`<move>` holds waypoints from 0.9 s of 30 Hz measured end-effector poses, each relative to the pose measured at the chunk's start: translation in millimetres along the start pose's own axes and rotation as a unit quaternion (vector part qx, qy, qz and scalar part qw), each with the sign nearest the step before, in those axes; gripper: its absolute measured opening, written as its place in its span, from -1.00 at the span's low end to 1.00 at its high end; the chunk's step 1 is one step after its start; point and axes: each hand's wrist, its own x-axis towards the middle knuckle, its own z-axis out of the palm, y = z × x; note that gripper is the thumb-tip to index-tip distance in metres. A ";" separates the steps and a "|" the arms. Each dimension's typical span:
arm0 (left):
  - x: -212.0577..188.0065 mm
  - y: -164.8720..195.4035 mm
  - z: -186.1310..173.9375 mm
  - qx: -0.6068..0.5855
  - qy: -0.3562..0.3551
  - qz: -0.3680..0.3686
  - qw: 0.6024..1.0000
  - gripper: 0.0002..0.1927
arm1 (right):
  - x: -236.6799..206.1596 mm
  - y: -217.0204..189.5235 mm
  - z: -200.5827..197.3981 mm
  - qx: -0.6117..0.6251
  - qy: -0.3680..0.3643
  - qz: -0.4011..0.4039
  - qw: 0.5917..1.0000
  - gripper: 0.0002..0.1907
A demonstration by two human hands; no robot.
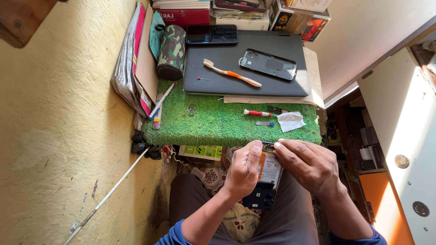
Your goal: The person holds a disassembled smartphone and repeatedly presses and adjusts the battery connector area with their fingers. They rotate the phone to inspect the battery and internal components, then continue pressing the connector region.
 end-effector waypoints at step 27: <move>-6.2 12.8 -1.2 0.084 -0.040 0.140 0.986 -0.61 | -31.1 6.2 19.4 0.524 0.028 0.407 0.748 -0.83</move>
